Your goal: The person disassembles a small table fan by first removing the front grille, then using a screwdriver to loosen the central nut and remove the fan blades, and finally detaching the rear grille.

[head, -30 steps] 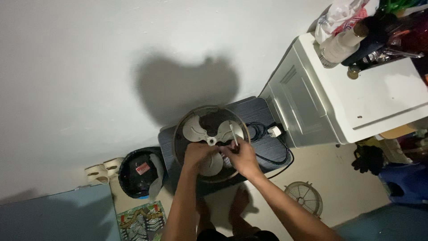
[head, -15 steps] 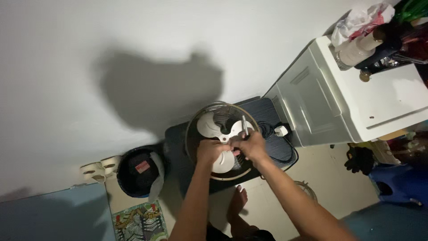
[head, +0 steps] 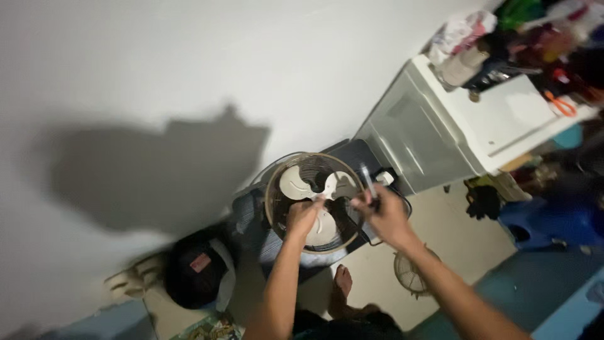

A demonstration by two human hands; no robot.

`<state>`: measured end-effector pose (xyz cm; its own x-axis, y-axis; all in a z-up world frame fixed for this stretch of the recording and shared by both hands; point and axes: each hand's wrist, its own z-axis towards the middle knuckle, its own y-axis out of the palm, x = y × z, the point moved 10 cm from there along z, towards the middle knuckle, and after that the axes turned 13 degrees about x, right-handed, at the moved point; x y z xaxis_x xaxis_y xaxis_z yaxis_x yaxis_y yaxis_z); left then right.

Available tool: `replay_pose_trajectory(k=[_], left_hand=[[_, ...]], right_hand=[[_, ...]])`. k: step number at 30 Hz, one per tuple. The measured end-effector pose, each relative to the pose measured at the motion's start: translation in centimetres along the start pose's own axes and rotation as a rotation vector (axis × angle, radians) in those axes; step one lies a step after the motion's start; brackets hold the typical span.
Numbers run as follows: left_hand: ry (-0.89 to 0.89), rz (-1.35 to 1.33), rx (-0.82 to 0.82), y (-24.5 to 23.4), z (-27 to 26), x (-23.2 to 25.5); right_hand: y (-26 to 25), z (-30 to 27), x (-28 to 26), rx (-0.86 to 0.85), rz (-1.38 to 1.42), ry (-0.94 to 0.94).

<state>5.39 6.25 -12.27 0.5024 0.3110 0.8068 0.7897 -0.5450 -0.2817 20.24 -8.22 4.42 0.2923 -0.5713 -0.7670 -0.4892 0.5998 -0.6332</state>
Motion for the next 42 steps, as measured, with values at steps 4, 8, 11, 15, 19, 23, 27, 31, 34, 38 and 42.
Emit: replay_pose_trajectory(k=[4,8,11,15,19,23,27,31,34,38,42], left_hand=[[0.11,0.262,0.04,0.1,0.9,0.9],[-0.046,0.178,0.022,-0.4,0.6,0.8],[-0.047,0.18,0.038,-0.7,-0.2,1.9],[-0.189,0.302,0.027,-0.6,-1.0,1.6],[-0.012,0.573,-0.038,0.2,-0.4,2.9],[-0.153,0.35,0.032,-0.1,0.0,1.2],[0.067,0.399,0.08,-0.1,0.1,2.0],[-0.032,0.367,0.09,-0.1,1.3,0.1],[-0.016,0.425,0.188,-0.4,1.3,-0.5],[0.084,0.479,0.381,-1.3,-0.1,0.9],[0.023,0.396,0.376,-1.0,-2.1,1.6]], right_hand=[[-9.1,0.7,-5.1,0.192,0.058,-0.471],[-17.7,6.2,-1.3,0.33,-0.013,-0.062],[-23.2,9.7,-0.6,0.459,-0.162,-0.141],[-26.1,14.3,2.3,0.394,-0.284,-0.195],[-26.8,16.7,5.1,0.242,-0.074,-0.169],[-27.7,17.8,7.1,0.109,-0.015,-0.065],[-29.2,18.8,6.8,0.041,-0.441,-0.162],[-30.2,18.1,4.6,0.052,-0.374,-0.467],[-30.5,17.5,4.7,0.113,-0.442,-0.514],[-30.1,16.9,4.6,0.185,-0.562,-0.505],[-31.6,13.1,0.2,0.413,-0.495,-0.808]])
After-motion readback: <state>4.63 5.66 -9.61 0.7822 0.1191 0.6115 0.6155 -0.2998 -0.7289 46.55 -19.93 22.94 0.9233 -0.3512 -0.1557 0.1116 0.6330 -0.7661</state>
